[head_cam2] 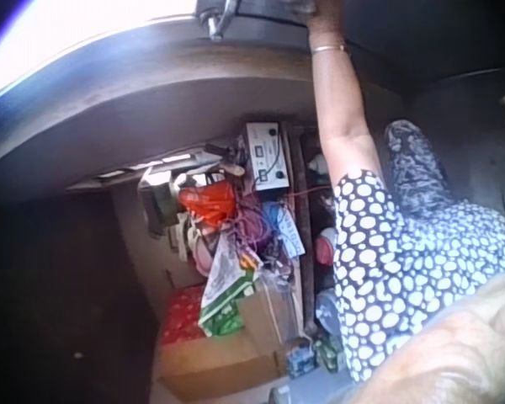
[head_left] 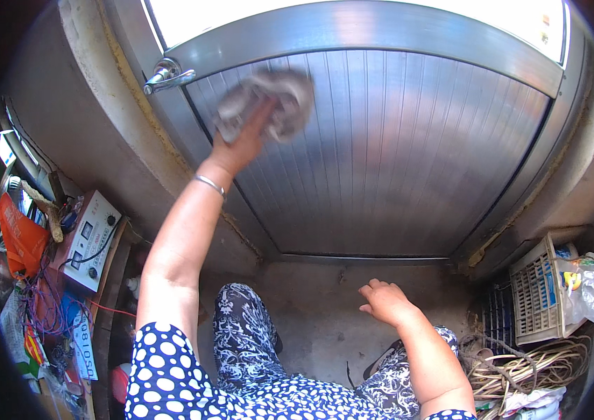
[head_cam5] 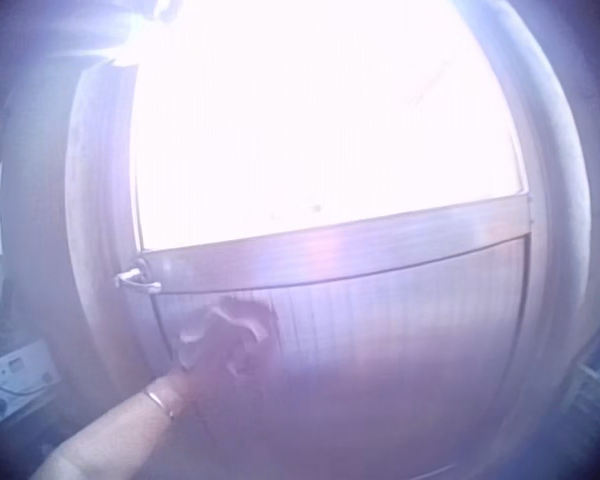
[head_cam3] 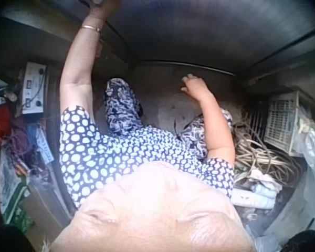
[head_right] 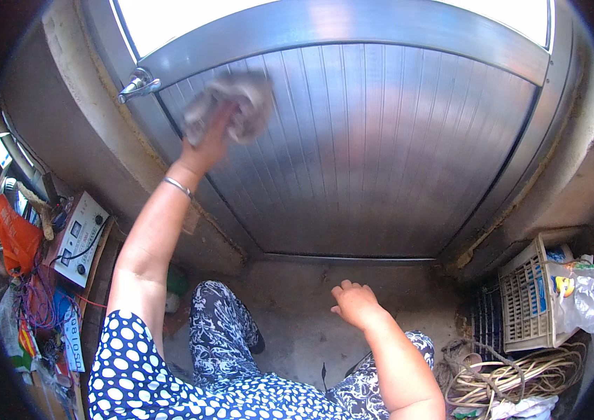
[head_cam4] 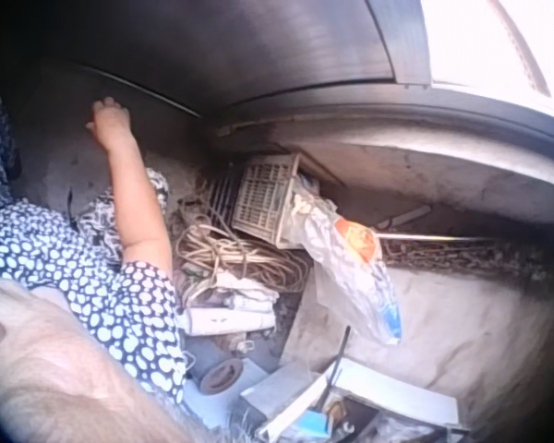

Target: The person sits on the floor and wipes a metal rolling shutter door with a cloth. They systematically clean the surface from top to bottom, using both hands to hold and maneuver the rag across the metal panels.

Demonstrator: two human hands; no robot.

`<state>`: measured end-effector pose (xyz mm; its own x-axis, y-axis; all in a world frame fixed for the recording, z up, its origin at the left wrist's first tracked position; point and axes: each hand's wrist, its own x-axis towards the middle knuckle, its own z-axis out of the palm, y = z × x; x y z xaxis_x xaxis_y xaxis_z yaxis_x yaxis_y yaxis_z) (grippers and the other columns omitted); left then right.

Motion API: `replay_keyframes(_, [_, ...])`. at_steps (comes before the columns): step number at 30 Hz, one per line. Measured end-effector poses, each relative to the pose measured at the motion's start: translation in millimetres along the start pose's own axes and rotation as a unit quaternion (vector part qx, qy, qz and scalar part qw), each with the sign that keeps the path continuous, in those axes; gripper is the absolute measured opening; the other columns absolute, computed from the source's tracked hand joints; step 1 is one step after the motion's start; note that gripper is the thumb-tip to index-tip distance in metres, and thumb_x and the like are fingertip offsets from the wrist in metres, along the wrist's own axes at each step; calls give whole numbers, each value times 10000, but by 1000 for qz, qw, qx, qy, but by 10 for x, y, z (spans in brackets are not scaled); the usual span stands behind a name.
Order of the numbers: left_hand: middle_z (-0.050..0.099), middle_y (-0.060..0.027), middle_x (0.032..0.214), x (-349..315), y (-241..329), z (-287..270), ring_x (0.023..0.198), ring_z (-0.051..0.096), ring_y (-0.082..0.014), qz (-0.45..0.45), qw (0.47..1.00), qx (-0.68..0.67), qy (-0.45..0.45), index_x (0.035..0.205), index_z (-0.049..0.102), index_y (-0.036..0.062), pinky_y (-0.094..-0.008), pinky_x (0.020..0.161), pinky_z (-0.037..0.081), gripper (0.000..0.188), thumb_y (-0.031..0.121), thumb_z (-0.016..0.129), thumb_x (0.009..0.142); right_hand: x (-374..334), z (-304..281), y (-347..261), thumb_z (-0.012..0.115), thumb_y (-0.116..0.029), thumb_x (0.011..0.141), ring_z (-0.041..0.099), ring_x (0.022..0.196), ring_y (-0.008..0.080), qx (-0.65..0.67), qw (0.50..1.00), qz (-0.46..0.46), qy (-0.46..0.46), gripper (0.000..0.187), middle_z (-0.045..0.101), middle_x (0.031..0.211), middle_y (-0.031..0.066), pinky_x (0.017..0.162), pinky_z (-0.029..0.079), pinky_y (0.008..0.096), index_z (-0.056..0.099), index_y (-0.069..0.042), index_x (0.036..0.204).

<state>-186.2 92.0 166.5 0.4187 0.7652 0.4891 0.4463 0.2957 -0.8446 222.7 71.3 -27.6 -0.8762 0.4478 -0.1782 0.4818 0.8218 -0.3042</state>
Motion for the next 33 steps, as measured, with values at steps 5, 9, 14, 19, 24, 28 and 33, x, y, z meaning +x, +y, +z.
replay_keyframes(5, [431, -73, 1429, 122, 11, -8, 1304, 415, -319, -182, 892, -405, 84, 1342, 508, 181, -416, 1069, 362, 599, 68, 651, 771, -4, -27, -6, 682, -278, 829, 603, 989, 326, -18, 1000, 1, 1, 389, 591, 1078, 131, 852, 487, 424, 606, -85, 1157])
replay_keyframes(9, [484, -79, 1391, -501, 592, 241, 1288, 439, -334, -201, 893, -391, -96, 1320, 525, 197, -425, 1047, 378, 558, 48, 608, 789, -2, -26, -57, 701, -275, 800, 602, 1003, 323, -6, 999, -22, 23, 353, 592, 1058, 146, 851, 478, 433, 609, -61, 1065])
replay_keyframes(14, [515, -71, 1365, -894, 857, 86, 1263, 481, -280, -147, 861, -462, -152, 1306, 535, 169, -394, 1034, 389, 488, 70, 569, 829, 46, 33, -19, 697, -281, 805, 602, 1001, 320, -12, 1000, -25, 6, 360, 586, 1063, 146, 852, 478, 431, 603, -62, 1075])
replay_keyframes(19, [523, -43, 1363, -507, 304, -22, 1239, 507, -217, -239, 750, -598, -149, 1303, 537, 206, -378, 998, 432, 539, 54, 627, 793, 40, -58, -21, 683, -274, 828, 593, 1006, 318, -18, 1000, -4, -21, 396, 592, 1087, 133, 858, 485, 416, 602, -79, 1163])
replay_keyframes(24, [431, -56, 1430, -104, -227, -22, 1282, 448, -289, -223, 927, -296, 52, 1319, 497, 171, -414, 1039, 400, 581, 26, 633, 773, 46, -15, -15, 682, -274, 829, 588, 1026, 321, -21, 999, -7, -30, 396, 588, 1095, 142, 871, 477, 420, 599, -67, 1156])
replay_keyframes(28, [374, -81, 1460, -251, -97, 161, 1336, 359, -331, -254, 892, -374, -13, 1347, 454, 160, -439, 1076, 354, 585, 9, 579, 797, 52, -29, -46, 682, -271, 829, 593, 1036, 326, -10, 1000, -16, -20, 383, 582, 1106, 157, 877, 476, 434, 597, -53, 1132])
replay_keyframes(33, [359, -26, 1484, -883, 649, 291, 1348, 366, -254, -190, 850, -439, -222, 1402, 416, 219, -444, 1088, 338, 601, 12, 476, 842, 56, 1, -33, 680, -276, 829, 578, 1035, 316, -21, 999, -16, -22, 398, 592, 1089, 132, 873, 472, 414, 601, -73, 1162])
